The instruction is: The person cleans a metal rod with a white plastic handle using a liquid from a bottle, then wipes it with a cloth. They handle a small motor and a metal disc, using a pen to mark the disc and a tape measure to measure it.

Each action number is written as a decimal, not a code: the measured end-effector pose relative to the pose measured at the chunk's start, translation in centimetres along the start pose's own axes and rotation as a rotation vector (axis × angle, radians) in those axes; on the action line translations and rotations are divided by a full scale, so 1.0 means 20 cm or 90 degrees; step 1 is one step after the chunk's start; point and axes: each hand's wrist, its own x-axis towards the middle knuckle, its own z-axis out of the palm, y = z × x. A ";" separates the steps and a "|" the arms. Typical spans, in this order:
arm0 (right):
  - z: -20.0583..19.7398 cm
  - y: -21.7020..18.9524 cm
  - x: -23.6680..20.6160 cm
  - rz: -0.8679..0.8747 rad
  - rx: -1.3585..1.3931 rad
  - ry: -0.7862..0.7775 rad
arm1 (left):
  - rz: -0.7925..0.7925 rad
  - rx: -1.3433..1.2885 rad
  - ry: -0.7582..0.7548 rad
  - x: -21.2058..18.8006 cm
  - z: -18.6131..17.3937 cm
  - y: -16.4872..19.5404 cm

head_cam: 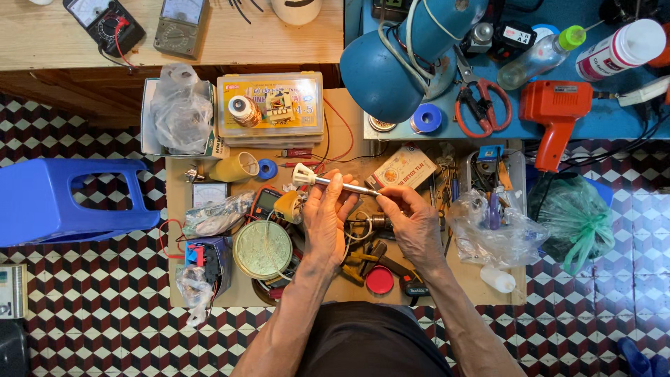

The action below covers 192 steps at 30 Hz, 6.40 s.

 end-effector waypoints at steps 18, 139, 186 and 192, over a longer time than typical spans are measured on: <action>0.01 0.00 -0.17 0.055 0.084 0.032 | -0.032 -0.011 -0.045 -0.10 -0.08 0.03; -0.37 -0.08 0.49 0.040 0.005 -0.130 | 0.036 -0.148 -0.010 0.21 0.35 -0.16; -0.24 -0.02 0.46 -0.016 0.052 -0.138 | 0.028 -0.173 0.037 0.15 0.26 -0.14; -0.27 0.00 0.47 0.013 0.140 -0.136 | 0.034 -0.165 0.049 0.14 0.26 -0.12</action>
